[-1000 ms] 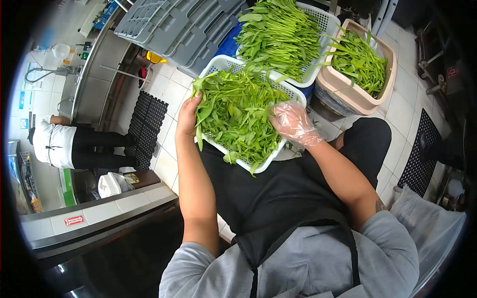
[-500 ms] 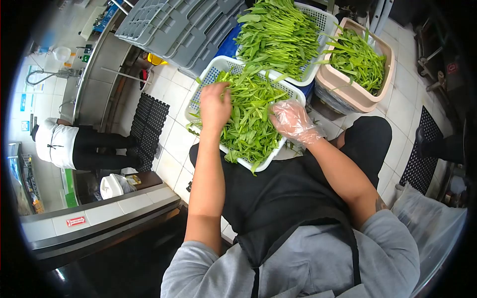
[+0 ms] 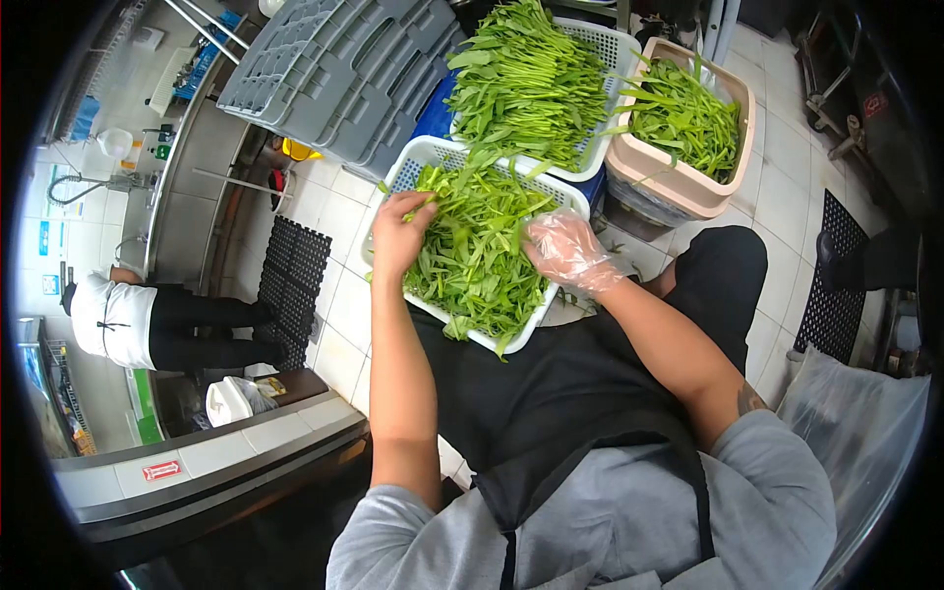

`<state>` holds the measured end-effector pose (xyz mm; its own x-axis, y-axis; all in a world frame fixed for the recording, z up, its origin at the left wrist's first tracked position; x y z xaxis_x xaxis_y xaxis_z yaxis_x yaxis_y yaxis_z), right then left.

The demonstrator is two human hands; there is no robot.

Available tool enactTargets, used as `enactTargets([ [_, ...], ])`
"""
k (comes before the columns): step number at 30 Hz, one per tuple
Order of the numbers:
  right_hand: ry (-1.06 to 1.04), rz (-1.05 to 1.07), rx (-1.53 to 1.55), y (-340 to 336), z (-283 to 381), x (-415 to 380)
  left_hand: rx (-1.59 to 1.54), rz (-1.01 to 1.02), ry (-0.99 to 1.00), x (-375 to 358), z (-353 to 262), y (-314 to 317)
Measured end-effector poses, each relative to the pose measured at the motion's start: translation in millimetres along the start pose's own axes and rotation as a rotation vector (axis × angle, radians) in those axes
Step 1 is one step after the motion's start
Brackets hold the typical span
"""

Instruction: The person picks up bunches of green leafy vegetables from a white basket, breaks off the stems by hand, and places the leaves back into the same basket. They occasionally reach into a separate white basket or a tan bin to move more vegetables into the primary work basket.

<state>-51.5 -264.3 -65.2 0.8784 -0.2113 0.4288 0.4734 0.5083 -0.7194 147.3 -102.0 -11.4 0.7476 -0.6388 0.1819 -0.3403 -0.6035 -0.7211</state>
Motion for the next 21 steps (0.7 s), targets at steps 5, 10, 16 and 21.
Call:
enactTargets([
  [5,0.016,0.015,-0.005,-2,1,1,-0.375,-0.329,-0.124,-43,-25,-70],
  [10,-0.005,0.024,-0.017,-1,2,2,-0.646,-0.441,0.033,-61,-51,-100],
  [16,-0.011,0.022,0.03,-5,10,6,-0.952,-0.369,-0.008,-46,-43,-79],
  [21,0.02,-0.36,0.253,-55,14,15,-1.057,-0.341,0.015,-48,-49,-53],
])
Point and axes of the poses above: each hand's wrist, its own x-axis towards the middle knuckle, its own y-axis out of the palm, z = x × y, the point moved 10 cm from there along x, towards the middle knuckle, and after that the axes turned 1 degree about y, right-handed, at the moved point
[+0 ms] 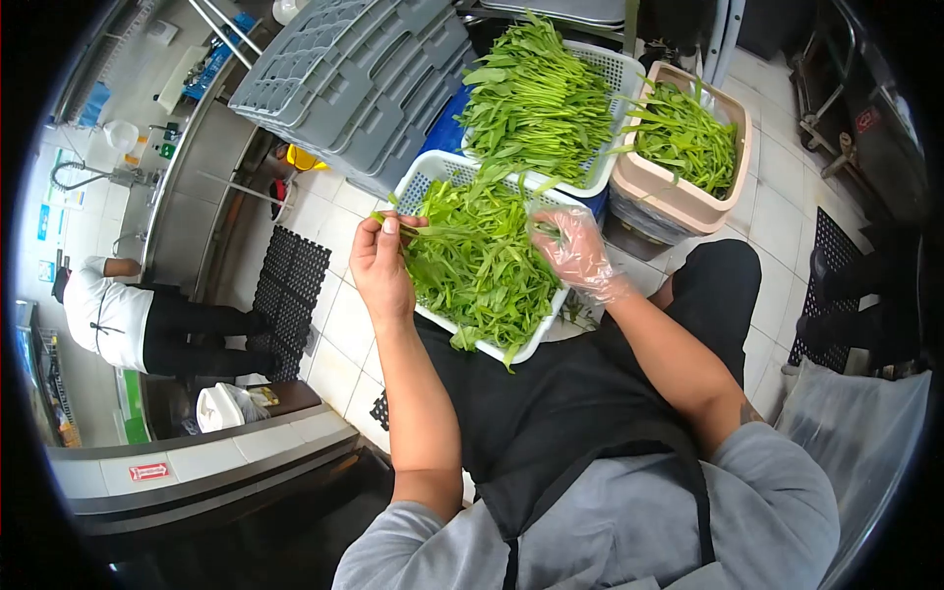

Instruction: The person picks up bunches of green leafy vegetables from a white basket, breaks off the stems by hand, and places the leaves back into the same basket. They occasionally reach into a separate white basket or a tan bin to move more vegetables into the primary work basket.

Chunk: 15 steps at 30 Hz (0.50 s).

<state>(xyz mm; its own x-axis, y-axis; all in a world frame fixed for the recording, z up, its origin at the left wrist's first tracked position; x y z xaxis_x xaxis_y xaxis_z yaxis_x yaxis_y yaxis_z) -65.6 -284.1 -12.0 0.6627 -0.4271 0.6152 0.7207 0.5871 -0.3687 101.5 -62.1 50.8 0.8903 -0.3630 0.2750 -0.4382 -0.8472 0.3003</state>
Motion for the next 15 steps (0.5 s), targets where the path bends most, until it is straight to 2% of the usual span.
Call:
enactTargets([
  [4,0.219,0.102,0.084,14,0,9,-0.079,0.084,0.001,-13,4,15],
  [6,0.209,0.133,0.118,26,5,13,-0.084,0.128,0.001,-21,5,23],
  [8,0.415,0.231,0.312,52,-10,20,-0.087,0.204,-0.024,-30,11,32],
  [9,0.699,0.496,0.24,76,-25,8,-0.087,0.232,-0.04,-36,14,39],
  [10,0.647,0.433,0.393,82,-10,10,-0.087,0.261,-0.058,-41,16,43],
  [12,0.644,0.544,0.785,116,-4,-5,-0.005,0.334,-0.116,-51,26,45],
  [13,0.701,0.443,0.889,116,-8,-12,0.029,0.352,-0.15,-57,30,44],
  [15,0.744,0.382,0.909,114,-14,-17,0.073,0.368,-0.18,-65,29,42],
])
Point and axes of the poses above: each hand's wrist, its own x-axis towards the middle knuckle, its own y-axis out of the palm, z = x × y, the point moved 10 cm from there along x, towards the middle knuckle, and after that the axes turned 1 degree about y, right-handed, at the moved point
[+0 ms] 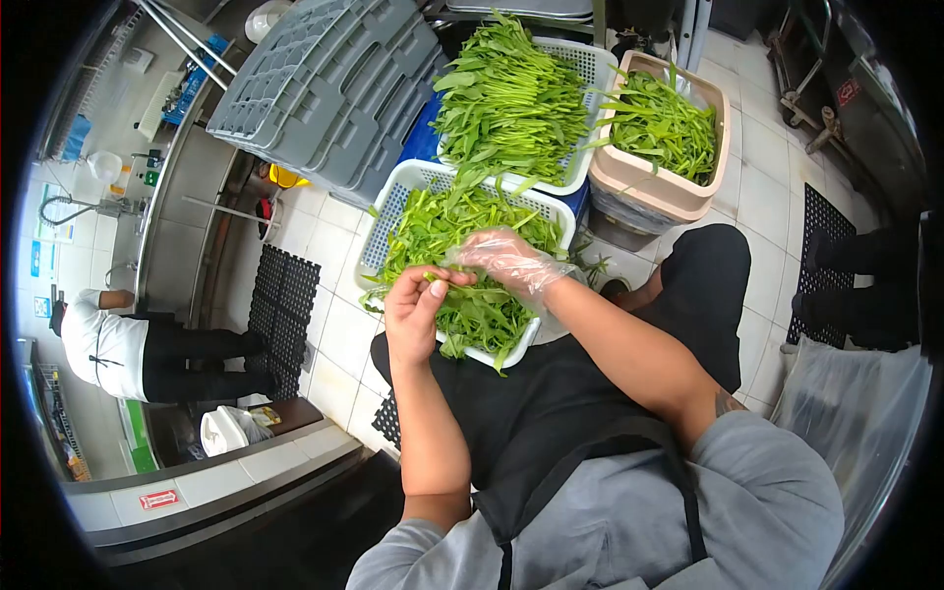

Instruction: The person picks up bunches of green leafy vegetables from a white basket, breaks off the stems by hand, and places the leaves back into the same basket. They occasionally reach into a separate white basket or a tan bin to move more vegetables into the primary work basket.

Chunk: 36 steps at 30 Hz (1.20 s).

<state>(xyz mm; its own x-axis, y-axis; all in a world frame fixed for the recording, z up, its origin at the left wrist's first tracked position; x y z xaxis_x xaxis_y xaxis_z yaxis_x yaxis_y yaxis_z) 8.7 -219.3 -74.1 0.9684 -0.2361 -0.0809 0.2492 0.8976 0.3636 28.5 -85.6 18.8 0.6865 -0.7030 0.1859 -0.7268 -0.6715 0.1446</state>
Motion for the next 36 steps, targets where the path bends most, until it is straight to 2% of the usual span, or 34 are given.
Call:
enactTargets([
  [1,0.006,-0.026,0.024,-1,0,-2,-0.048,-0.028,0.03,-5,-5,-4],
  [2,0.112,-0.12,-0.064,-16,-6,-3,-0.097,-0.055,0.059,-10,-9,-8],
  [4,0.048,-0.195,-0.182,-38,0,-4,-0.164,-0.179,0.111,-16,-22,-15],
  [8,-0.174,-0.346,-0.371,-51,30,-14,-0.008,-0.533,0.067,-17,-28,-47],
  [9,-0.221,-0.384,-0.406,-46,46,-23,0.1,-0.533,0.034,-11,-29,-42],
  [11,-0.299,-0.344,-0.499,-28,67,-29,0.314,-0.529,-0.039,4,-23,-27],
  [13,-0.453,-0.26,-0.687,-8,83,-34,0.405,-0.393,0.017,26,-3,-2],
  [15,-0.526,-0.229,-0.687,1,92,-39,0.739,-0.247,-0.244,36,29,1],
  [16,-0.528,-0.201,-0.729,1,92,-39,0.536,-0.297,-0.208,37,42,-6],
  [18,-0.503,-0.188,-0.824,-6,85,-41,0.413,-0.567,-0.138,24,45,-51],
  [20,-0.394,-0.116,-1.024,-10,66,-44,0.425,-0.695,-0.06,14,16,-81],
  [21,-0.34,-0.074,-1.129,-15,56,-45,0.492,-0.698,-0.013,12,-9,-90],
  [22,-0.502,-0.139,-1.135,-18,54,-56,0.572,-0.674,0.098,14,-30,-99],
  [23,-0.541,-0.153,-1.163,-20,45,-61,0.65,-0.648,0.21,15,-49,-106],
  [25,-0.63,-0.178,-1.22,-17,42,-69,0.438,-0.491,0.164,30,-54,-110],
  [26,-0.602,-0.178,-1.228,-19,36,-69,0.427,-0.473,0.136,36,-53,-109],
  [27,-0.576,-0.176,-1.237,-21,33,-66,0.547,-0.527,0.01,42,-35,-126],
  [29,-0.509,-0.179,-1.249,-23,23,-65,0.916,-0.431,-0.101,66,-27,-88],
  [31,-0.556,-0.211,-1.248,-22,26,-67,1.133,-0.221,-0.191,90,15,-62],
  [33,-0.563,-0.218,-1.248,-21,29,-66,1.395,0.002,0.017,108,55,-36],
  [36,-0.593,-0.234,-1.222,-22,32,-68,1.66,0.26,-0.228,116,108,-22],
])
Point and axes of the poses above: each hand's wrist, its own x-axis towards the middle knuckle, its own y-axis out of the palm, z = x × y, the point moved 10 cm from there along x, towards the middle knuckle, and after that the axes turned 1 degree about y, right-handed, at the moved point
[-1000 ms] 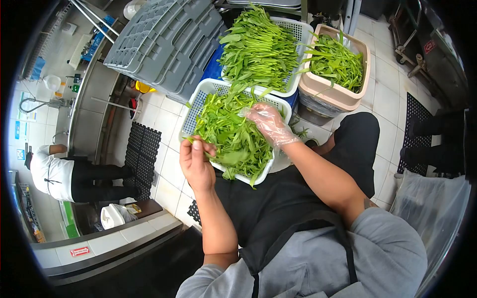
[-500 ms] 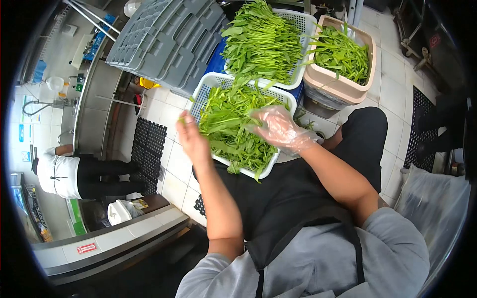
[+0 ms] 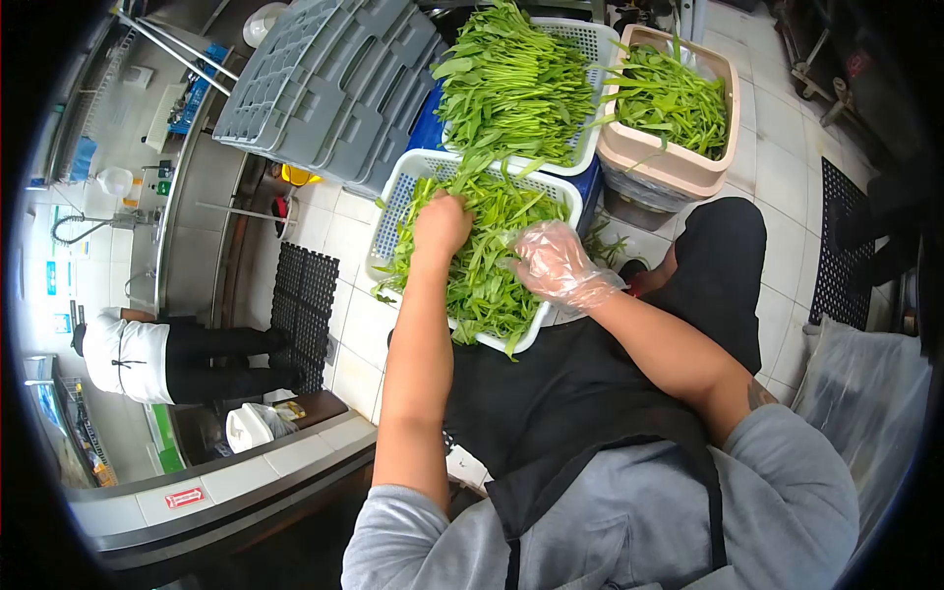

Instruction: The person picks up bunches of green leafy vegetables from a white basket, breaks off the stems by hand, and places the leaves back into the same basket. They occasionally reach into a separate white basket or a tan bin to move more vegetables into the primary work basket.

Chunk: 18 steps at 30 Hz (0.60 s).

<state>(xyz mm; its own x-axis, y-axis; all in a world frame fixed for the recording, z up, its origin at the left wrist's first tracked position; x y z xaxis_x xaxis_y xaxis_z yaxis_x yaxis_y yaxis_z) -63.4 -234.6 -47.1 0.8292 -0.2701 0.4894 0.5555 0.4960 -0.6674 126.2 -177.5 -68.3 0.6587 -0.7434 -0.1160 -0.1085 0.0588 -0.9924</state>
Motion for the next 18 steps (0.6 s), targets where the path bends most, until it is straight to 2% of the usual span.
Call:
enactTargets([
  [3,0.025,0.085,-0.04,5,-2,1,-0.045,-0.002,-0.001,0,2,-4],
  [4,-0.005,0.036,-0.023,3,-2,-1,-0.106,-0.054,0.007,-4,7,-16],
  [7,0.009,0.076,-0.032,10,-7,-2,-0.551,-0.314,-0.001,-25,52,-57],
  [10,0.034,0.045,0.085,0,-4,3,-1.132,-0.403,-0.25,-70,87,-90],
  [13,0.207,-0.05,0.297,-7,-15,21,-1.553,-0.574,-0.129,-92,110,-102],
  [14,0.2,-0.022,0.278,-12,-16,27,-1.605,-0.61,-0.126,-98,116,-104],
  [17,0.199,-0.345,0.287,-31,-10,33,-1.665,-0.708,-0.15,-113,114,-113],
  [18,0.235,-0.294,0.438,-13,-16,34,-1.694,-0.69,-0.112,-114,115,-112],
])
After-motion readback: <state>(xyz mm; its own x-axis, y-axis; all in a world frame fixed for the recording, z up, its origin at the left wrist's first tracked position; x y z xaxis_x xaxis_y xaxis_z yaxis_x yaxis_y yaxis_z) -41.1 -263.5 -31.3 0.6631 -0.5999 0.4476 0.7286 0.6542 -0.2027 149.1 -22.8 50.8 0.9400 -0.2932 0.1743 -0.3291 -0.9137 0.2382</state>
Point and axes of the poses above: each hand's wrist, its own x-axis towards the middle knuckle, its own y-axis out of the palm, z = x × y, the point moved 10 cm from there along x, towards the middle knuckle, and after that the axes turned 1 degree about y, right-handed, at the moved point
